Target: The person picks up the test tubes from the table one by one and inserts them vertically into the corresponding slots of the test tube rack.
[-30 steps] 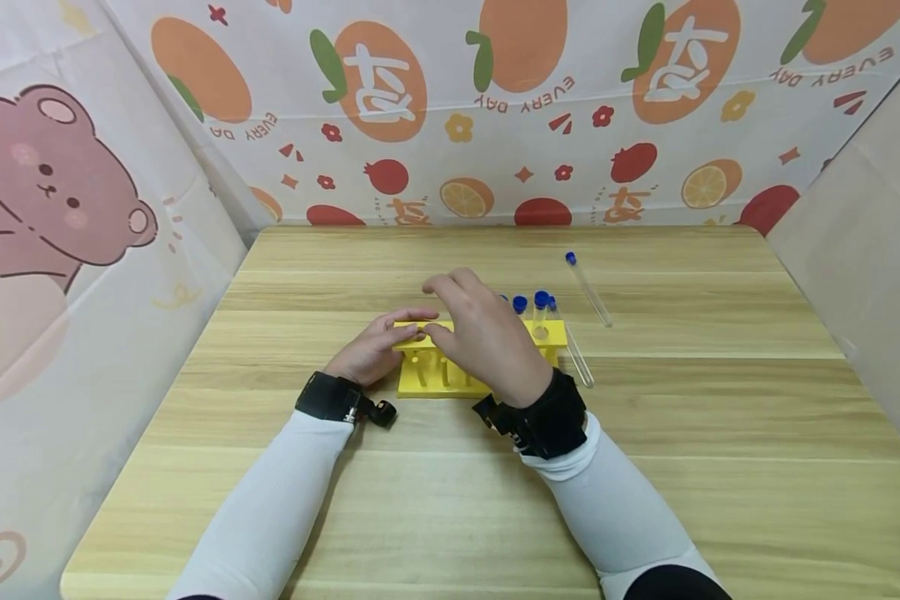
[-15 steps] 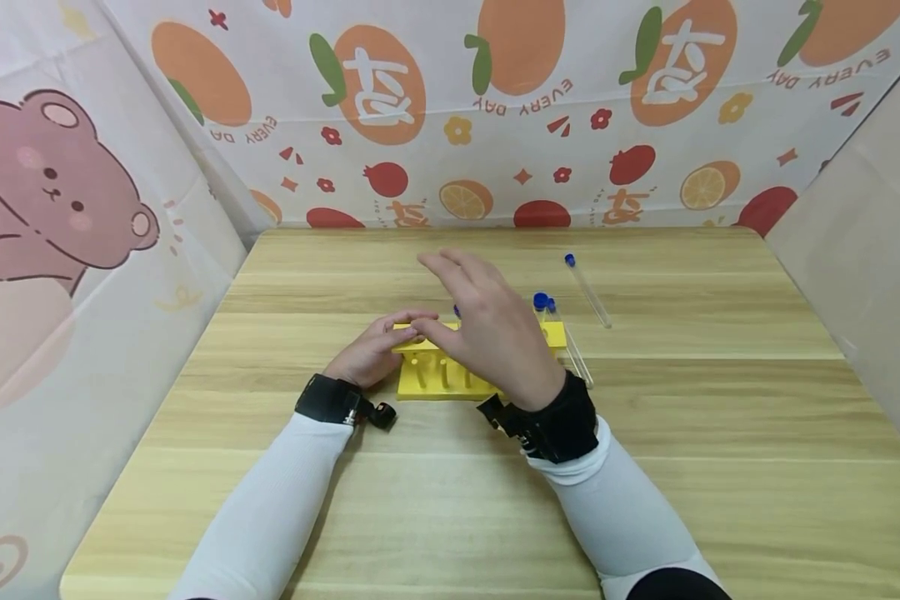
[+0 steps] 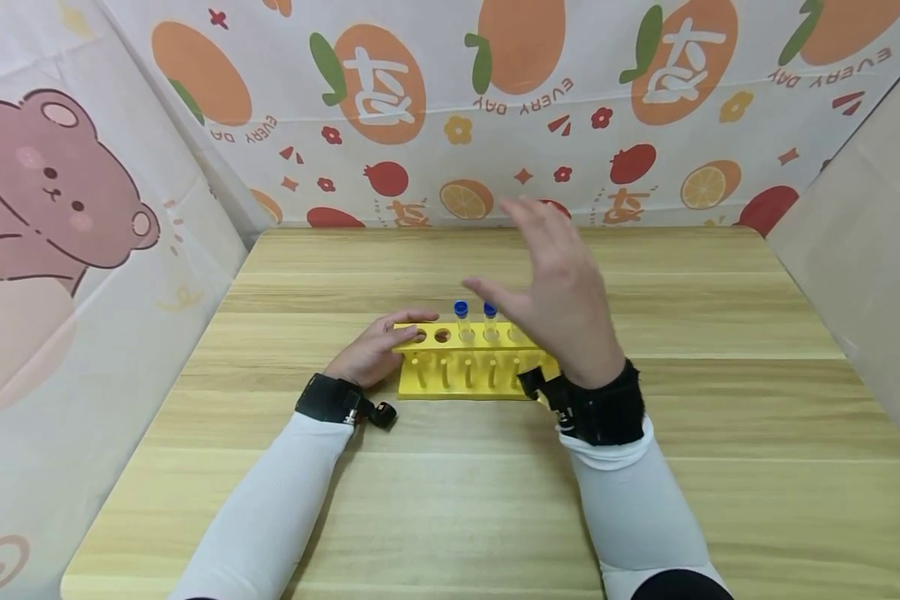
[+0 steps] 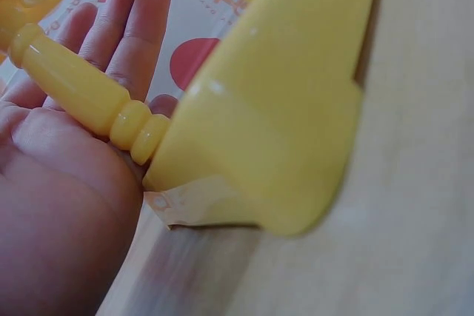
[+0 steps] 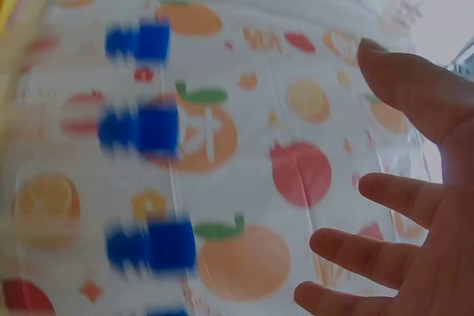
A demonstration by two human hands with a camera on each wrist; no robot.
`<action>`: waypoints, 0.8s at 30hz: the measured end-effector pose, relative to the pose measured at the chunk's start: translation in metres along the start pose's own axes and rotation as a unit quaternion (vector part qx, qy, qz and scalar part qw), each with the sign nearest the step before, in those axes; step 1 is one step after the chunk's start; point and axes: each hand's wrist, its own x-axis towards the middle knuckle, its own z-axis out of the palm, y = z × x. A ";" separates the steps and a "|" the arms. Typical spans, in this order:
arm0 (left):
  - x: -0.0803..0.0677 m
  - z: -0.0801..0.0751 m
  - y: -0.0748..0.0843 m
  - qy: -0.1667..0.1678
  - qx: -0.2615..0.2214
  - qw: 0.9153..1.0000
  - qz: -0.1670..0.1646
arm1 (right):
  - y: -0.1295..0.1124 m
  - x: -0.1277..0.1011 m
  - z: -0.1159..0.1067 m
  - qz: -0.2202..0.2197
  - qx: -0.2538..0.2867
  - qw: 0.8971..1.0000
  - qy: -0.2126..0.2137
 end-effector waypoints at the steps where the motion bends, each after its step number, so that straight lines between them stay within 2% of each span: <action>1: 0.000 0.000 0.000 0.000 0.001 1.000 0.000 | 0.004 0.000 -0.004 0.014 0.002 1.000 0.006; 6: 0.000 0.001 0.000 0.000 0.004 1.000 0.004 | 0.023 0.001 -0.020 0.100 -0.009 0.995 0.022; 11: 0.000 0.000 -0.001 0.000 0.004 1.000 0.005 | 0.047 0.002 -0.031 0.204 -0.010 0.979 0.016; 16: 0.000 0.000 -0.001 -0.003 0.006 1.000 0.006 | 0.075 0.002 -0.033 0.260 -0.011 0.966 0.003; 20: 0.000 0.000 -0.001 -0.003 0.002 1.000 0.010 | 0.097 0.003 -0.029 0.301 -0.002 0.953 -0.034; 24: 0.000 0.000 -0.001 -0.001 0.004 1.000 0.006 | 0.118 0.001 -0.020 0.336 0.002 0.937 -0.096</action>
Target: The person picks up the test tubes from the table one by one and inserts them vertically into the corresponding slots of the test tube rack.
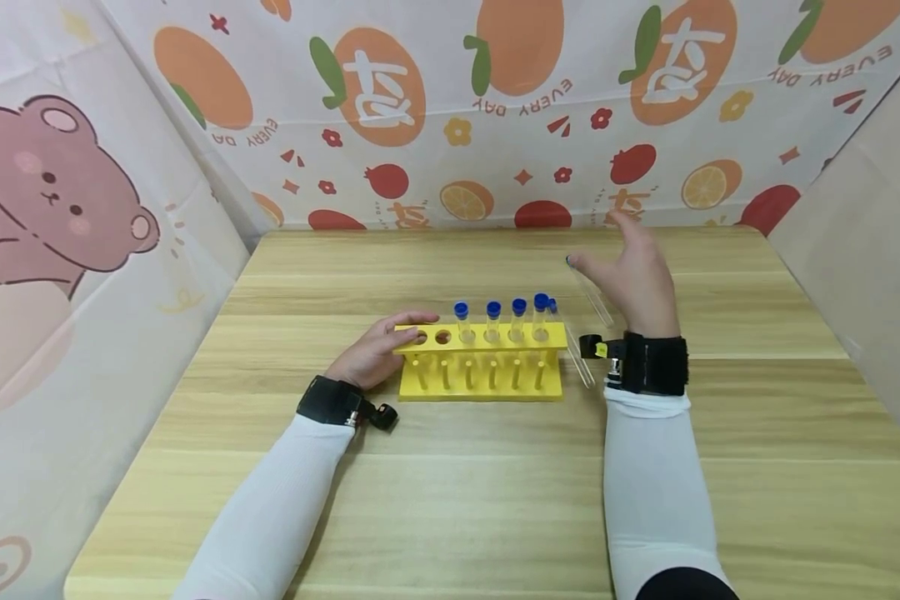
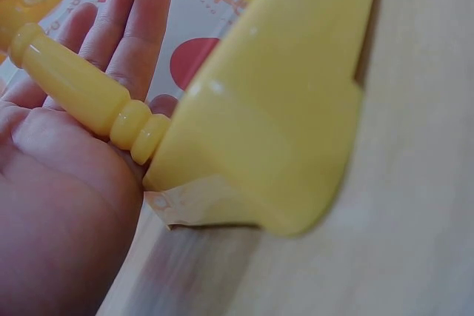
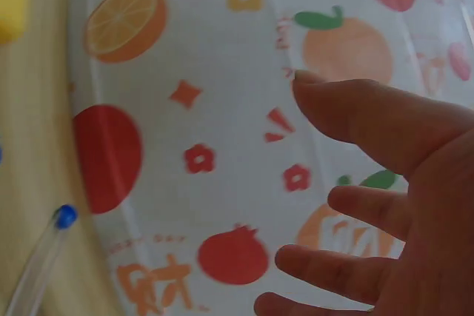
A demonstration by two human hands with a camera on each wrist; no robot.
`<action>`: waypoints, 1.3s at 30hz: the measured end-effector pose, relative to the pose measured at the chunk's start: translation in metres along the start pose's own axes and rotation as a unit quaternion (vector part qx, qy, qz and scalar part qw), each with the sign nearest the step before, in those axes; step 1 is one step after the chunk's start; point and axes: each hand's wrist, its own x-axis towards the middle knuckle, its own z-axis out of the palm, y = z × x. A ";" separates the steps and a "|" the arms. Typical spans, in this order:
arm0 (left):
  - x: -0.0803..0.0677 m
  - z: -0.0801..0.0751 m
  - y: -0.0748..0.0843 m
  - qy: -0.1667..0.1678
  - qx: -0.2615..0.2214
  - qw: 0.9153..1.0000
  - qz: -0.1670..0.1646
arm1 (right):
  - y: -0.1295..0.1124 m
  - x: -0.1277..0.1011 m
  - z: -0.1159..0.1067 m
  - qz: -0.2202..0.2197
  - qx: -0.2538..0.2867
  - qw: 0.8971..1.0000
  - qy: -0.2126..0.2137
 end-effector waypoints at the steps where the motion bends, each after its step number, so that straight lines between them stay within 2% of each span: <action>1: 0.000 0.000 0.000 0.000 0.001 1.000 -0.001 | 0.004 0.003 0.002 0.003 -0.005 1.000 -0.014; 11: 0.001 -0.001 0.000 0.001 -0.001 1.000 -0.002 | 0.037 0.018 0.020 0.032 -0.045 0.990 -0.130; 17: 0.000 -0.001 0.000 -0.002 0.001 1.000 -0.003 | 0.052 0.021 0.027 0.058 -0.031 0.984 -0.167; 27: -0.001 -0.001 -0.001 -0.002 -0.003 1.000 -0.006 | 0.067 0.025 0.039 0.082 -0.042 0.983 -0.158; 33: -0.002 0.000 0.001 -0.002 -0.005 1.000 -0.006 | 0.073 0.028 0.044 0.078 -0.045 0.985 -0.144; 39: -0.003 0.000 0.002 -0.003 -0.008 1.000 -0.003 | 0.076 0.030 0.049 0.075 -0.061 0.989 -0.111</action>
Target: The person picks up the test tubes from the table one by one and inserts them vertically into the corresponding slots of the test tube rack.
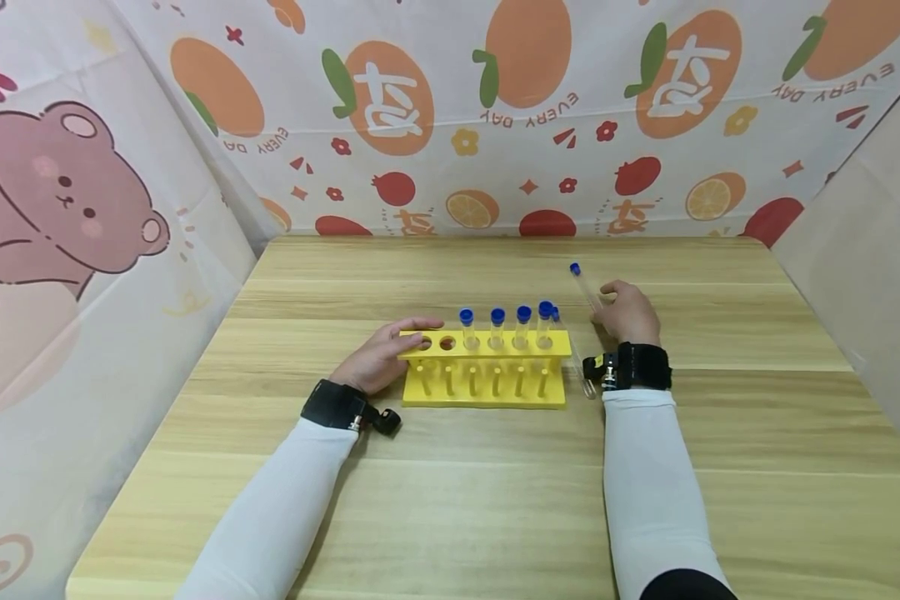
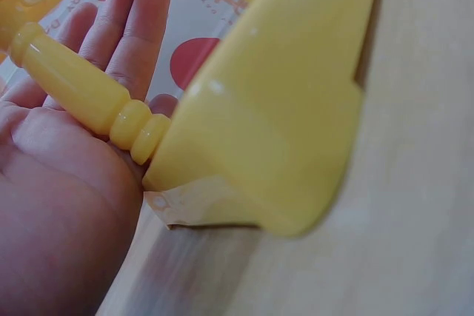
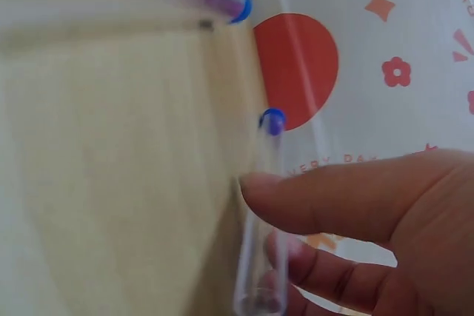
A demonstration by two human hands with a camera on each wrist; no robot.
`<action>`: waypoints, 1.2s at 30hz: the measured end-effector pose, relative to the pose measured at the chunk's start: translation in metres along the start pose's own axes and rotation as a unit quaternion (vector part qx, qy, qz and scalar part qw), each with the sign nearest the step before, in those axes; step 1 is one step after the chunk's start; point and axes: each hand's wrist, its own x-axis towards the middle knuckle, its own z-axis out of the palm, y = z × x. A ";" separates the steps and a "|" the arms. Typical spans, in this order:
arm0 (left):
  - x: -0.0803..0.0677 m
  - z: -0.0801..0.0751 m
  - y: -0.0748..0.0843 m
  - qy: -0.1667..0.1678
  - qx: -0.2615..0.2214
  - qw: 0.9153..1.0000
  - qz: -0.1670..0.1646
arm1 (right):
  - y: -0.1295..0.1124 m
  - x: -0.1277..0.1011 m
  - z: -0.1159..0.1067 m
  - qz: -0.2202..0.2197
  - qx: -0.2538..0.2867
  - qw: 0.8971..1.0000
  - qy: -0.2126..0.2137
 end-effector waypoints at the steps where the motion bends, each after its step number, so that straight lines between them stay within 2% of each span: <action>1: 0.000 0.000 0.000 0.000 0.000 1.000 0.001 | 0.000 0.000 0.001 0.001 -0.001 1.000 0.006; 6: 0.000 0.000 0.000 0.000 -0.001 1.000 0.004 | 0.001 0.001 0.003 0.001 -0.004 1.000 0.016; 10: -0.001 0.000 0.000 -0.001 -0.001 1.000 0.005 | 0.001 0.000 0.001 0.001 -0.006 1.000 0.007; 14: 0.000 0.000 -0.001 0.000 0.000 1.000 0.005 | 0.000 -0.001 -0.002 0.009 0.007 1.000 -0.007; 21: 0.001 0.000 0.000 0.000 0.003 1.000 0.002 | -0.006 -0.007 -0.008 -0.008 0.040 0.999 -0.014; 26: 0.000 0.001 0.001 0.003 0.002 1.000 -0.001 | -0.012 -0.010 -0.012 -0.016 0.071 0.997 -0.005; 36: 0.000 0.001 0.001 0.007 0.003 1.000 -0.002 | -0.024 -0.016 -0.019 -0.047 0.093 0.994 0.031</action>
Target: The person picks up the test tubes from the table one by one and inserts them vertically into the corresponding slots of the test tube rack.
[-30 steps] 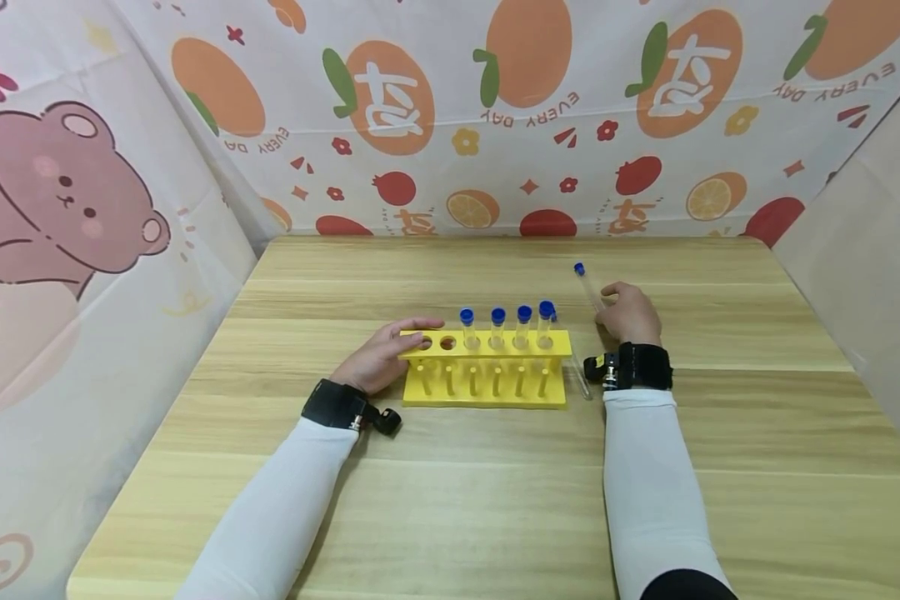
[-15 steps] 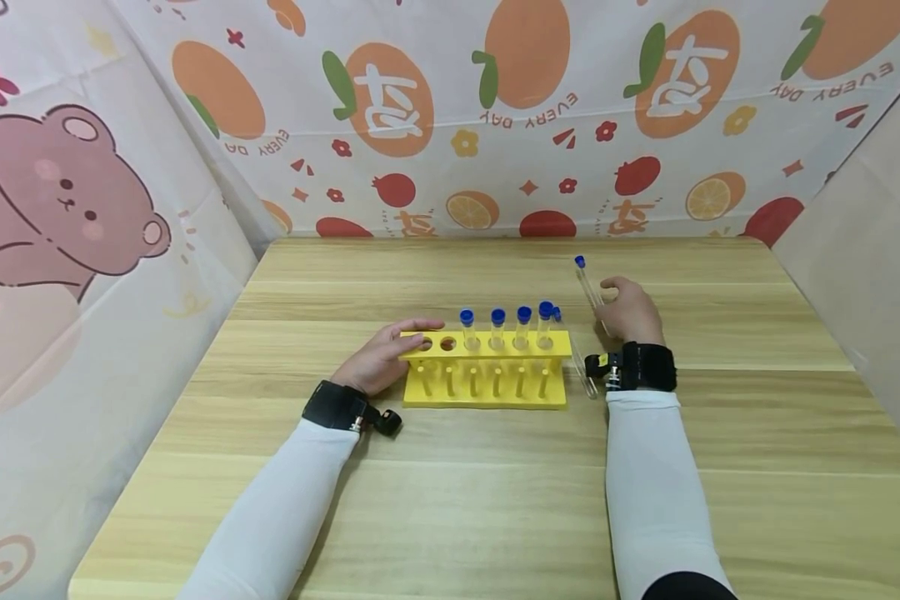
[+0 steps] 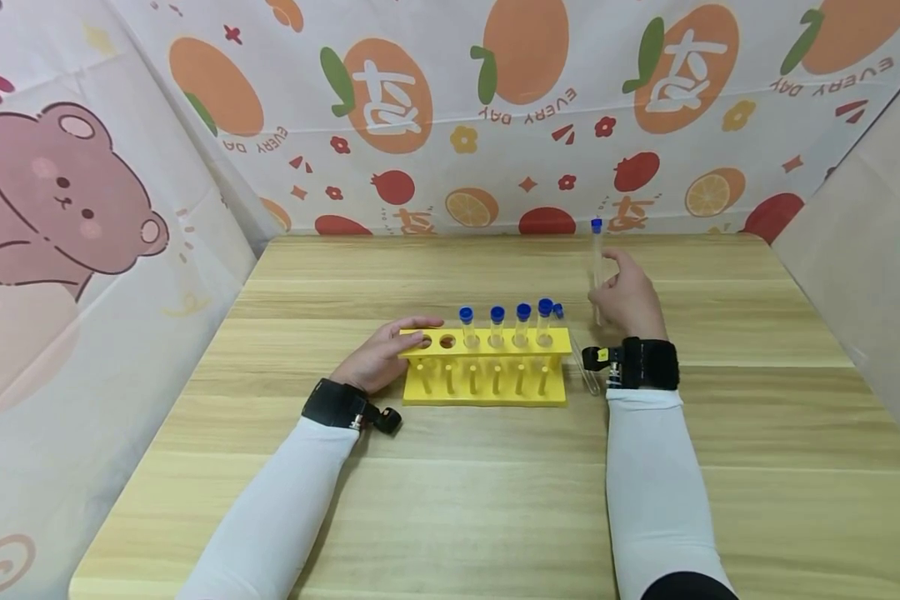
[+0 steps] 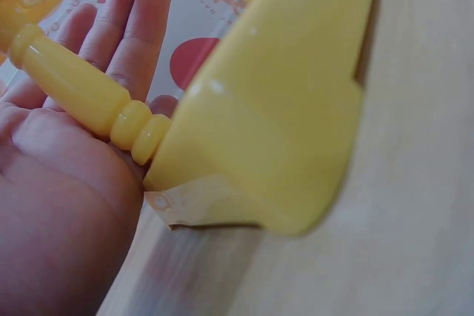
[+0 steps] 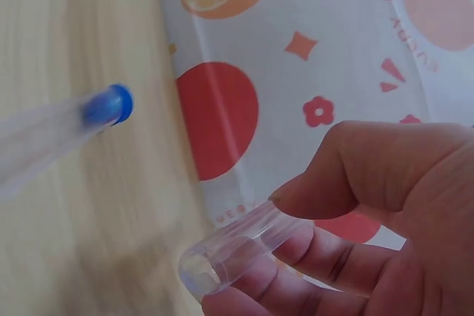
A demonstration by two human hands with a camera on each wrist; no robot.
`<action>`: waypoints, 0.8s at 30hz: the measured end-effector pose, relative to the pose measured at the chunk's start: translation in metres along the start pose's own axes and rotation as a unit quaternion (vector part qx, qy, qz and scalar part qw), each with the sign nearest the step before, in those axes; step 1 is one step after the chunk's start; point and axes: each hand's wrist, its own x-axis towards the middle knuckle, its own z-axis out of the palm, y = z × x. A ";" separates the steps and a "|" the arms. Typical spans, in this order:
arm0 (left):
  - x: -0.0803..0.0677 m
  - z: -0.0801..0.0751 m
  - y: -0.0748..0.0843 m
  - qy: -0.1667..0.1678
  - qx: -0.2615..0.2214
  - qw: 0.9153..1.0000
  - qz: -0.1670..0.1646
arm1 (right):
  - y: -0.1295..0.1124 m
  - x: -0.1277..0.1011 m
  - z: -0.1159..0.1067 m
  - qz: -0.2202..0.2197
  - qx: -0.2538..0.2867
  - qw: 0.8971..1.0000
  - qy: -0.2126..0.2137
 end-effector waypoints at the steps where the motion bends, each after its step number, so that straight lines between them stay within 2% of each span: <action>1: 0.000 0.000 0.000 0.001 0.000 1.000 0.000 | -0.002 -0.001 0.000 -0.004 0.000 1.000 0.003; 14: 0.000 0.000 0.002 -0.003 0.006 1.000 -0.002 | -0.020 -0.007 -0.003 -0.022 0.009 0.999 0.022; 24: 0.000 0.000 0.001 -0.006 0.001 1.000 -0.002 | -0.039 -0.016 -0.007 -0.045 0.011 0.997 0.067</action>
